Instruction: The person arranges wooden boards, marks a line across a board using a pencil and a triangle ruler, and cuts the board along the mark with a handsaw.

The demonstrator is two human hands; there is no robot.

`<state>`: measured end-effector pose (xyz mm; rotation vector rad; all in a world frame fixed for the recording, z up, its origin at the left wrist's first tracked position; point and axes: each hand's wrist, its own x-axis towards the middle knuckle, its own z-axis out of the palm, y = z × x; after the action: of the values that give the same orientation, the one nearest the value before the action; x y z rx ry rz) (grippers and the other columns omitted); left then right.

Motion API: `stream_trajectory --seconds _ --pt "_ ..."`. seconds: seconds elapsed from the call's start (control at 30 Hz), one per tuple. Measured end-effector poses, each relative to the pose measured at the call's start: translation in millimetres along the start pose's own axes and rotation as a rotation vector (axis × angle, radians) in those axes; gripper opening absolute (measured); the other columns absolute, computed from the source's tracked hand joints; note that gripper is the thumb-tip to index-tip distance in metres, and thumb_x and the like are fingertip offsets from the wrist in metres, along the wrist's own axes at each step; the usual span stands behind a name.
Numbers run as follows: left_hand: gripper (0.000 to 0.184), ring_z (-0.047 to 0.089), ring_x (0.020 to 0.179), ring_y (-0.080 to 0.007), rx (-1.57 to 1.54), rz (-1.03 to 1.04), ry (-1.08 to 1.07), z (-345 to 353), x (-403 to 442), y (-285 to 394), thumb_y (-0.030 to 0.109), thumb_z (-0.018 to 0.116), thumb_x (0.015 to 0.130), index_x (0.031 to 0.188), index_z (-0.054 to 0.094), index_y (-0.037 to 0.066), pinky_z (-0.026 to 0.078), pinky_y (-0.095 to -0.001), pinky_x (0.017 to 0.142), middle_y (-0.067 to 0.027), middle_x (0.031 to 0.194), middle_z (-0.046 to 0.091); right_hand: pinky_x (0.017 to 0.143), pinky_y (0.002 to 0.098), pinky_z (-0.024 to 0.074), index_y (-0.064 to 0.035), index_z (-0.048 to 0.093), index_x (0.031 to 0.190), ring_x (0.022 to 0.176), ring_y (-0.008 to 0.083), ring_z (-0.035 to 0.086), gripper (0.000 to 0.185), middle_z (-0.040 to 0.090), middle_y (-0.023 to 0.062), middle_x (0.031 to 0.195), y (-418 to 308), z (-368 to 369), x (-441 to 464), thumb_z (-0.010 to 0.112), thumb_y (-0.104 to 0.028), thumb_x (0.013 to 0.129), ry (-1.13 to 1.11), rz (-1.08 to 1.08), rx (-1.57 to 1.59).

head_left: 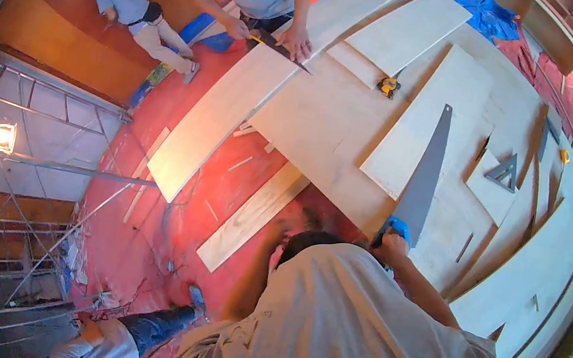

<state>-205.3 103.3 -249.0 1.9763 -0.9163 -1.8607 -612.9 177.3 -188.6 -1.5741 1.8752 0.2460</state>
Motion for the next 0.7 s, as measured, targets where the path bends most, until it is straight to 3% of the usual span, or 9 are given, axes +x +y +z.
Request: stream_trajectory --seconds 0.03,0.13,0.23,0.33,0.43,0.5,0.6,0.67,0.7 --pt "0.047 0.066 0.095 -0.0348 -0.415 -0.011 0.046 -26 14 -82 0.047 0.059 0.102 0.133 0.057 0.012 0.057 -0.0516 0.078 -0.0156 0.117 0.066 0.083 0.049 0.0589 -0.0049 0.078 0.095 0.092 0.0372 0.074 0.064 0.075 0.0232 0.099 0 -4 -1 0.074 -0.066 0.076 -0.052 0.013 0.006" --pt "0.028 0.059 0.075 -0.0282 -0.282 -0.129 0.426 -74 1 -244 0.045 0.052 0.105 0.11 0.055 0.018 0.054 -0.0455 0.061 -0.0085 0.092 0.057 0.082 0.0499 0.0586 -0.004 0.077 0.093 0.093 0.0383 0.074 0.068 0.075 0.0241 0.097 16 25 17 0.072 -0.069 0.076 -0.013 0.042 -0.042" --pt "0.023 0.062 0.076 -0.0296 -0.308 -0.313 0.391 -71 -44 -289 0.038 0.052 0.103 0.112 0.058 0.018 0.055 -0.0475 0.063 -0.0083 0.093 0.061 0.083 0.05 0.0583 -0.0024 0.077 0.092 0.093 0.0391 0.074 0.071 0.074 0.0249 0.096 14 23 16 0.071 -0.071 0.076 0.042 0.057 -0.026" --pt "0.023 0.065 0.078 -0.0308 -0.249 -0.463 0.322 -70 -73 -312 0.035 0.053 0.102 0.114 0.062 0.018 0.056 -0.0483 0.065 -0.0092 0.095 0.065 0.081 0.0491 0.0583 0.0056 0.068 0.107 0.097 0.0397 0.073 0.08 0.074 0.0245 0.106 -6 -6 3 0.077 -0.066 0.073 -0.053 0.058 0.0" --pt "0.025 0.067 0.079 -0.0315 0.034 -0.379 0.178 -59 -69 -307 0.035 0.054 0.101 0.115 0.064 0.016 0.057 -0.048 0.066 -0.0107 0.098 0.068 0.082 0.0492 0.058 -0.0004 0.072 0.104 0.097 0.0393 0.072 0.08 0.074 0.0236 0.104 3 -5 3 0.075 -0.074 0.072 -0.078 0.004 0.057" --pt "0.027 0.068 0.08 -0.032 0.363 -0.194 0.059 -54 -42 -296 0.035 0.054 0.1 0.115 0.065 0.016 0.057 -0.0478 0.067 -0.0116 0.1 0.07 0.082 0.0496 0.0579 -0.0039 0.074 0.101 0.096 0.0391 0.073 0.076 0.074 0.0232 0.101 -7 -19 -7 0.075 -0.074 0.072 -0.033 0.001 0.084" --pt "0.029 0.07 0.081 -0.0326 0.994 0.31 -0.064 -45 20 -270 0.034 0.055 0.1 0.116 0.068 0.014 0.057 -0.0475 0.069 -0.0131 0.102 0.073 0.081 0.0499 0.0581 -0.0089 0.077 0.094 0.093 0.0396 0.073 0.067 0.074 0.0233 0.098 7 1 5 0.074 -0.073 0.073 0.018 -0.022 0.058" --pt "0.03 0.072 0.082 -0.0331 1.165 0.515 -0.065 -42 61 -244 0.034 0.055 0.099 0.117 0.069 0.014 0.057 -0.0473 0.07 -0.014 0.104 0.075 0.081 0.0499 0.0583 -0.0103 0.078 0.091 0.091 0.0401 0.073 0.064 0.074 0.0237 0.097 16 12 8 0.074 -0.072 0.074 0.024 -0.041 0.006" --pt "0.028 0.071 0.081 -0.0322 0.51 0.09 -0.142 -35 62 -213 0.032 0.055 0.099 0.109 0.068 0.01 0.057 -0.0495 0.069 -0.0129 0.101 0.073 0.081 0.0501 0.0585 -0.01 0.078 0.092 0.091 0.0405 0.073 0.061 0.074 0.0239 0.097 14 12 6 0.075 -0.069 0.075 0.046 -0.046 0.019"
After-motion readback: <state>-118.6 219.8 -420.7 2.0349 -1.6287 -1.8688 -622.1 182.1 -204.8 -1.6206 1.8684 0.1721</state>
